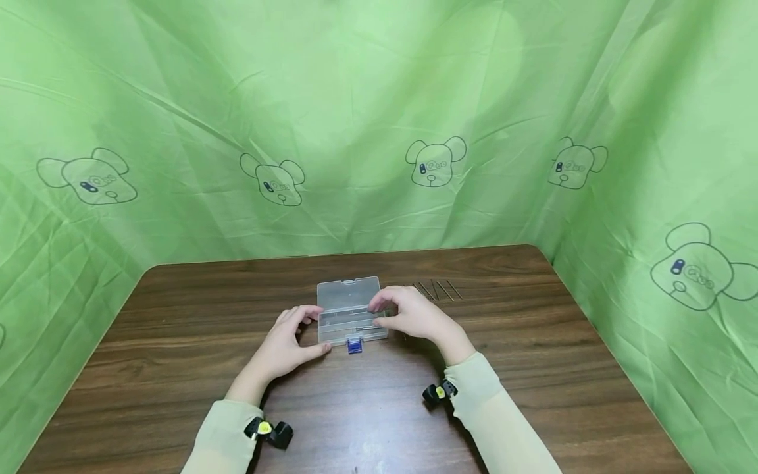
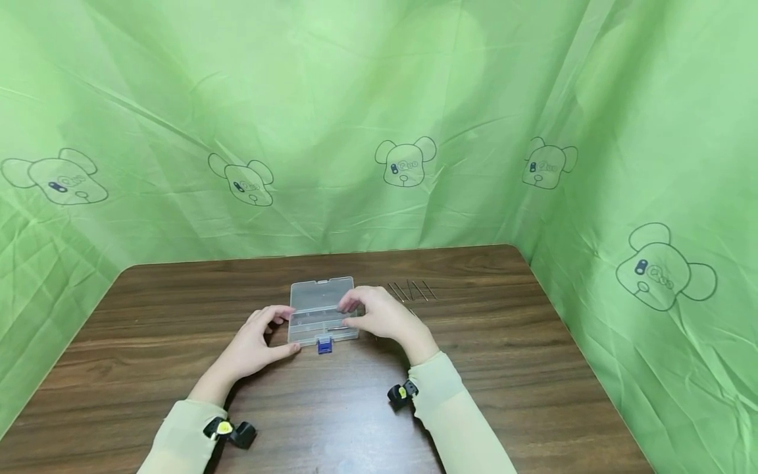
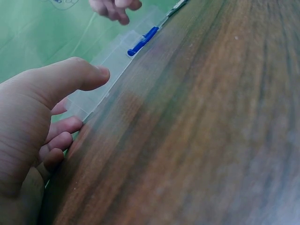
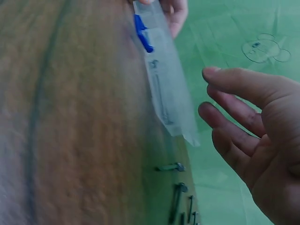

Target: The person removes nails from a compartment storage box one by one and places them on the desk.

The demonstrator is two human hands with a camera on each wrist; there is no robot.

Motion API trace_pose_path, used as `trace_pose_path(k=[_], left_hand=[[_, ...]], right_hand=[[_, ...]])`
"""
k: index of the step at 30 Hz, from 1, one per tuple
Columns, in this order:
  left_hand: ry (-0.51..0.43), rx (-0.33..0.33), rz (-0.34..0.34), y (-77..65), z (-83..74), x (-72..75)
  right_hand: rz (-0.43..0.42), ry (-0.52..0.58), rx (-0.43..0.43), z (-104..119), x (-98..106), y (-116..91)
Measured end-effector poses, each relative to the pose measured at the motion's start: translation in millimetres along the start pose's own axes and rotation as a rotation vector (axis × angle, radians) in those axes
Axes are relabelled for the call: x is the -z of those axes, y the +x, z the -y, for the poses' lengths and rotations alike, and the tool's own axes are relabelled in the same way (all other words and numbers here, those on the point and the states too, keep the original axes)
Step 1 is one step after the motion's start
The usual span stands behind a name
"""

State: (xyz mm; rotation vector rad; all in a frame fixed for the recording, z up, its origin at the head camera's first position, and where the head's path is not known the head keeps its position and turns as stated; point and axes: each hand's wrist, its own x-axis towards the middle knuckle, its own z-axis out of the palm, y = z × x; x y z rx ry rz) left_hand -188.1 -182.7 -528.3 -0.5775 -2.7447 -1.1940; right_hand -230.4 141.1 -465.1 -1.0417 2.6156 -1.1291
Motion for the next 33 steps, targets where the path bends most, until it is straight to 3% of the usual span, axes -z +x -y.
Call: trace_pose_path(k=[15, 33], left_hand=[[0.015, -0.01, -0.008, -0.4, 2.7, -0.1], [0.023, -0.015, -0.013, 0.1, 2.9, -0.2]], right_hand=[[0.068, -0.298, 0.115, 5, -18, 7], [0.08, -0.334, 0.077, 4, -23, 9]])
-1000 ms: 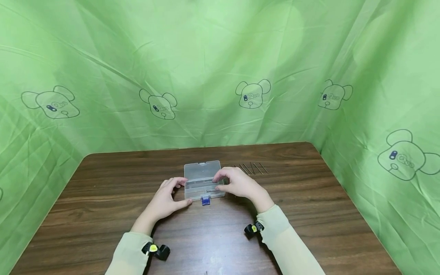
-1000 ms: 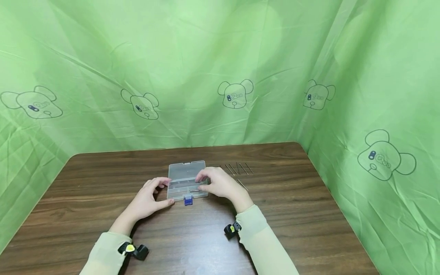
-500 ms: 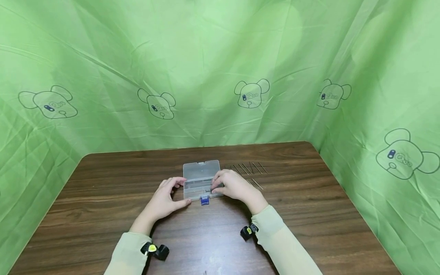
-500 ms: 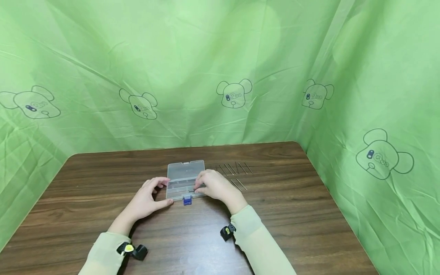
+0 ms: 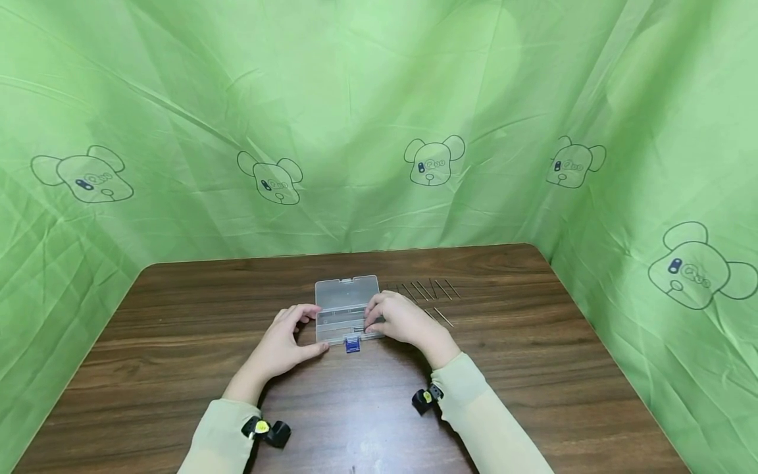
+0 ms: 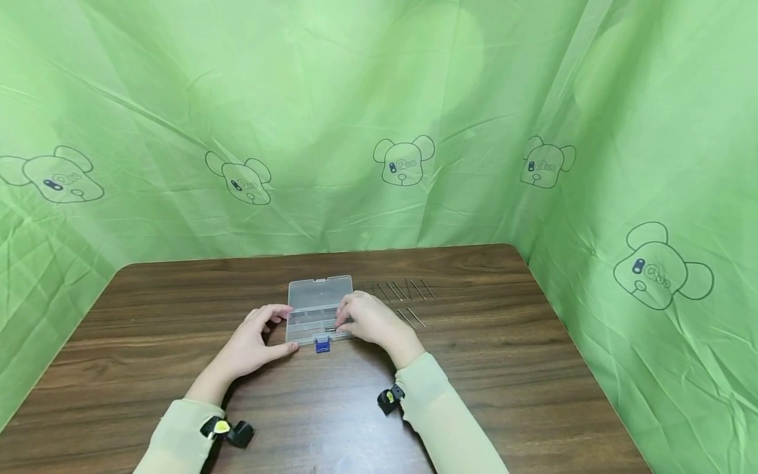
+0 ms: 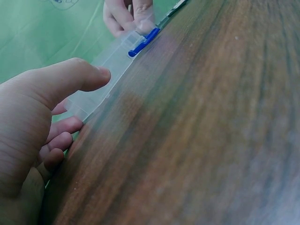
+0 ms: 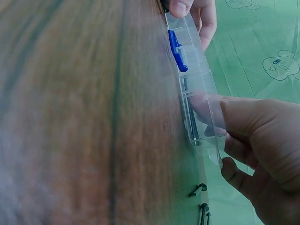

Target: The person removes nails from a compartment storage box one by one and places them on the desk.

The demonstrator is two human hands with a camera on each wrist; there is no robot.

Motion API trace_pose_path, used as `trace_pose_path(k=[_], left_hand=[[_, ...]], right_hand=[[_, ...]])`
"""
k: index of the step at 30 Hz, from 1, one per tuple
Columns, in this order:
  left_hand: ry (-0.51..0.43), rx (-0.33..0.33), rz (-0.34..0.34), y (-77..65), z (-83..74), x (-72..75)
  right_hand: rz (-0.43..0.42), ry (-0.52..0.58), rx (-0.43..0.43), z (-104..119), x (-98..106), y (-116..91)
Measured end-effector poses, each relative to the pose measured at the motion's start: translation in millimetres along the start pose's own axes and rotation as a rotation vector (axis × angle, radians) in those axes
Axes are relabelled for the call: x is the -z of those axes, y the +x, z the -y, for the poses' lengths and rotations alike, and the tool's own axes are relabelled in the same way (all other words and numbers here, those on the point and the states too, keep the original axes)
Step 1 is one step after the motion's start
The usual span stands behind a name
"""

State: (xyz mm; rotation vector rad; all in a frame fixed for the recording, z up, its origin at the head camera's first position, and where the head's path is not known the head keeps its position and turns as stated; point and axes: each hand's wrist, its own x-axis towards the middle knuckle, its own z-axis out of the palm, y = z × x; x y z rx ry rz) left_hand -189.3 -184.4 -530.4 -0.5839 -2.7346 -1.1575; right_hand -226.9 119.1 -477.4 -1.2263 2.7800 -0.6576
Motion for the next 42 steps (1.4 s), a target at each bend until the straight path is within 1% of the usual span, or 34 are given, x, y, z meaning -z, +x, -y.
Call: trace_pose_path(k=[11, 20, 26, 38, 42], left_hand=[[0.003, -0.011, 0.007, 1.4, -2.6, 1.4], [0.001, -0.007, 0.007, 0.2, -1.9, 1.2], [0.003, -0.003, 0.008, -0.1, -2.5, 1.0], [-0.002, -0.006, 0.006, 0.1, -5.6, 1.9], [-0.004, -0.006, 0.008, 0.2, -6.8, 2.4]], right_hand=[[0.015, 0.004, -0.003, 1.1, 2.3, 1.7], [0.019, -0.007, 0.026, 0.5, 2.1, 2.1], [0.024, -0.023, 0.011, -1.3, -0.1, 2.8], [0.014, -0.029, 0.016, -1.6, -0.2, 1.8], [0.003, -0.054, 0.034, -1.7, -1.5, 0.6]])
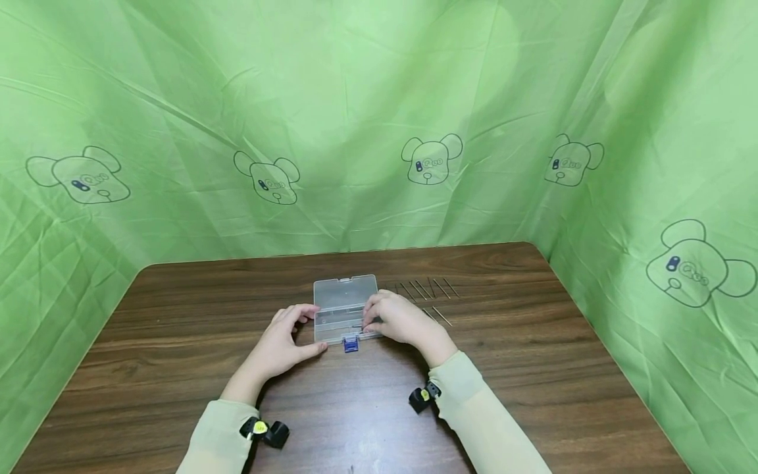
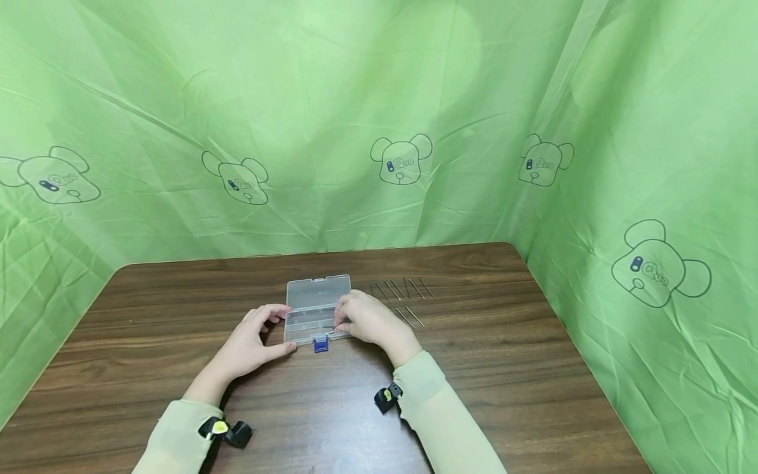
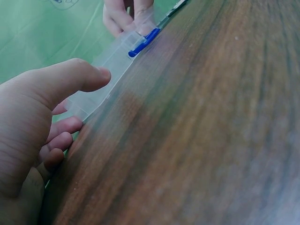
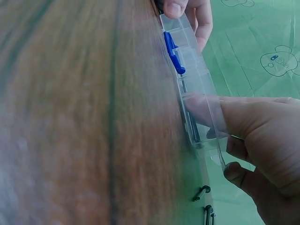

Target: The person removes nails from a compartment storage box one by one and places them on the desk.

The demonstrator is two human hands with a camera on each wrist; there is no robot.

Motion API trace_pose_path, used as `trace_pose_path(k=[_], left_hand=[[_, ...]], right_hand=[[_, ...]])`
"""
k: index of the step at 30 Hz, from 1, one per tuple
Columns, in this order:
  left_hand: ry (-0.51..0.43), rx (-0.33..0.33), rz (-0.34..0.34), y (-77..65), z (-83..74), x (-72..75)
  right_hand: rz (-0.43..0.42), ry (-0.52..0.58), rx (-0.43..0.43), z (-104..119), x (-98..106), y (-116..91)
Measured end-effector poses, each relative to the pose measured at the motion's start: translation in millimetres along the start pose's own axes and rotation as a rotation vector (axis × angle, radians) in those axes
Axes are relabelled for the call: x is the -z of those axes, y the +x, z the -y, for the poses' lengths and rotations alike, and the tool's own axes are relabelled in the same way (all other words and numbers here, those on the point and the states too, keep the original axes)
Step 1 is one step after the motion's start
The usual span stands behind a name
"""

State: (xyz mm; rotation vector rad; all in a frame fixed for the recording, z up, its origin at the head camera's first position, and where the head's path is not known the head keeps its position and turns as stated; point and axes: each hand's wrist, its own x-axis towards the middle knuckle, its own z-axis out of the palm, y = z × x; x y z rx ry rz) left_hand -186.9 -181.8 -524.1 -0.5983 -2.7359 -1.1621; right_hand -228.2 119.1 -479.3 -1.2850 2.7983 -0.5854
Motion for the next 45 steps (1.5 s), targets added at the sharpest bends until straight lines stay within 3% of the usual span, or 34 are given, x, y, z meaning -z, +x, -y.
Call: trace_pose_path(k=[11, 30, 45], left_hand=[[0.005, 0.008, 0.003, -0.2, 2.6, -1.5], [-0.003, 0.018, 0.005, -0.1, 3.2, -2.2], [0.007, 0.011, 0.001, -0.5, 7.3, -3.3]], right_hand=[[-0.022, -0.064, 0.036, -1, -3, -2], [-0.027, -0.01, 0.006, 0, 0, -3], [0.01, 0.184, -0.076, 4, 14, -5]])
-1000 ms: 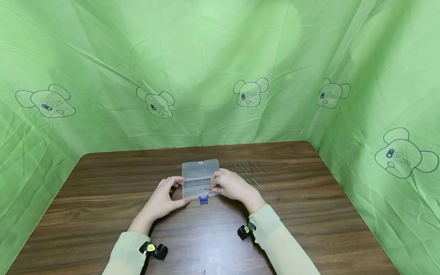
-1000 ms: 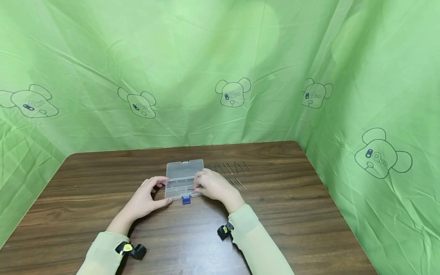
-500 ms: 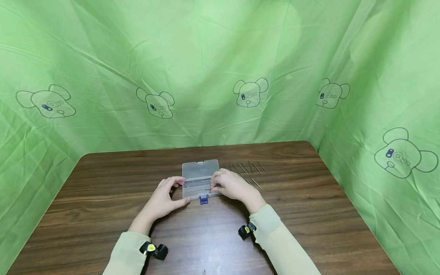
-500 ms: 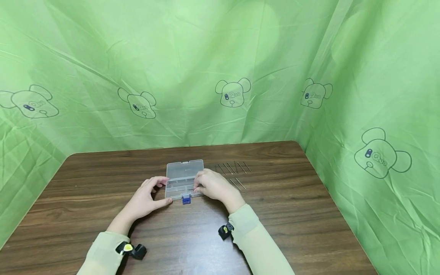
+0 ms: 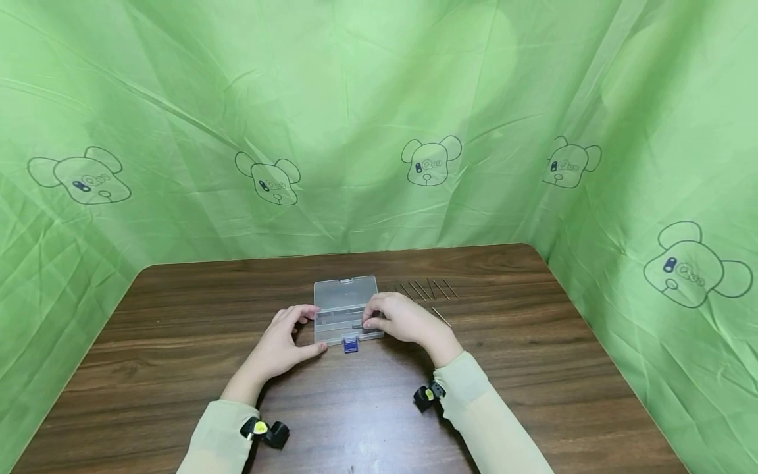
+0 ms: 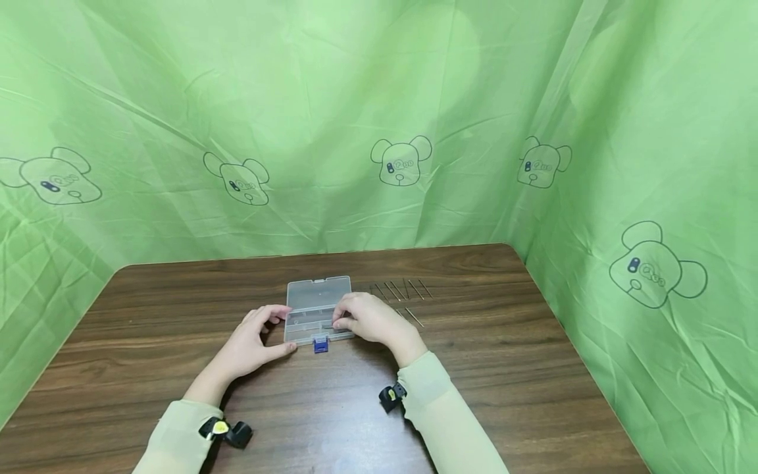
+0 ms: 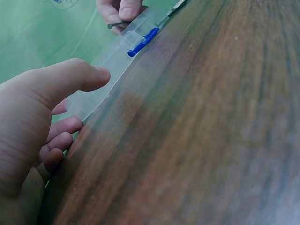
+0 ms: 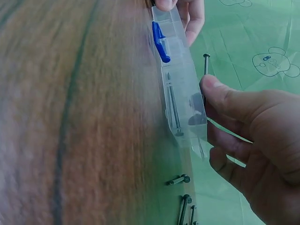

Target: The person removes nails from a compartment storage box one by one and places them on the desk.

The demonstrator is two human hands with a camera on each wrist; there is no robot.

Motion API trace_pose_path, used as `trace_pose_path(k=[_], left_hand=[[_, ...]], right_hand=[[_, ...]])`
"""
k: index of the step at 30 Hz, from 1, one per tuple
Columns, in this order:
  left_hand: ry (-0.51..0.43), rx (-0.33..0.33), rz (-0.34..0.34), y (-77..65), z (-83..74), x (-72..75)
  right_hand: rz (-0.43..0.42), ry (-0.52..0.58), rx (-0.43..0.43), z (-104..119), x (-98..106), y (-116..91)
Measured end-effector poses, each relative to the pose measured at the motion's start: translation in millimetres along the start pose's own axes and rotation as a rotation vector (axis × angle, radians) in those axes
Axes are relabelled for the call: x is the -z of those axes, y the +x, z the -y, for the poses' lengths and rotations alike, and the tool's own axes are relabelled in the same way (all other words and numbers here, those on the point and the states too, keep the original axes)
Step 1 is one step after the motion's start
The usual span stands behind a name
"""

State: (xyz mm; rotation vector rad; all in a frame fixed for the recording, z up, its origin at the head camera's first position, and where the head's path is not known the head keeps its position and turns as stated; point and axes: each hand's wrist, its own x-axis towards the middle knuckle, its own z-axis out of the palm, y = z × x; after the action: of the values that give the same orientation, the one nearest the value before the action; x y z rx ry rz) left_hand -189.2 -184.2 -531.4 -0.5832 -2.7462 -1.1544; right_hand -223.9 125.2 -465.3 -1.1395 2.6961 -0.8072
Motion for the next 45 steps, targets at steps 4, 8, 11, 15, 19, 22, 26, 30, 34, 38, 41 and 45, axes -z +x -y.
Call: trace_pose_path(k=[4, 8, 11, 15, 19, 22, 26, 30, 34, 38, 41, 45], left_hand=[[0.002, -0.001, 0.001, 0.0, -1.0, 0.8], [0.0, -0.003, 0.0, -0.5, -2.1, 1.5], [0.003, -0.005, -0.004, -0.9, -2.0, 1.5], [0.006, -0.007, -0.002, -1.4, -2.4, 0.6], [0.0, -0.01, -0.002, -1.7, -3.2, 0.2], [0.005, -0.013, -0.006, -2.3, -3.0, 0.5], [0.01, -0.012, -0.005, -2.4, -3.1, 0.8], [0.001, -0.011, -0.004, -1.5, -4.3, 1.1], [-0.003, -0.011, -0.002, -1.9, -5.6, 1.6], [-0.003, -0.014, -0.005, -1.6, -6.6, 1.4], [0.0, -0.015, -0.01, -1.6, -6.2, 1.2], [0.006, -0.016, -0.008, -1.7, -4.7, 0.9]], right_hand=[[-0.008, 0.034, 0.012, -5, 1, -1], [-0.023, 0.051, 0.017, -8, 4, -3], [-0.042, 0.076, 0.022, -9, 9, -5], [-0.094, 0.123, 0.039, -13, 15, -12], [-0.155, 0.179, 0.017, -19, 24, -22], [-0.19, 0.208, -0.009, -21, 34, -31], [-0.221, 0.233, -0.066, -25, 50, -44], [-0.26, 0.255, -0.139, -35, 63, -58], [-0.29, 0.255, -0.198, -50, 67, -72], [-0.293, 0.237, -0.234, -68, 66, -86], [-0.295, 0.221, -0.252, -80, 63, -95], [-0.312, 0.21, -0.299, -94, 62, -104]])
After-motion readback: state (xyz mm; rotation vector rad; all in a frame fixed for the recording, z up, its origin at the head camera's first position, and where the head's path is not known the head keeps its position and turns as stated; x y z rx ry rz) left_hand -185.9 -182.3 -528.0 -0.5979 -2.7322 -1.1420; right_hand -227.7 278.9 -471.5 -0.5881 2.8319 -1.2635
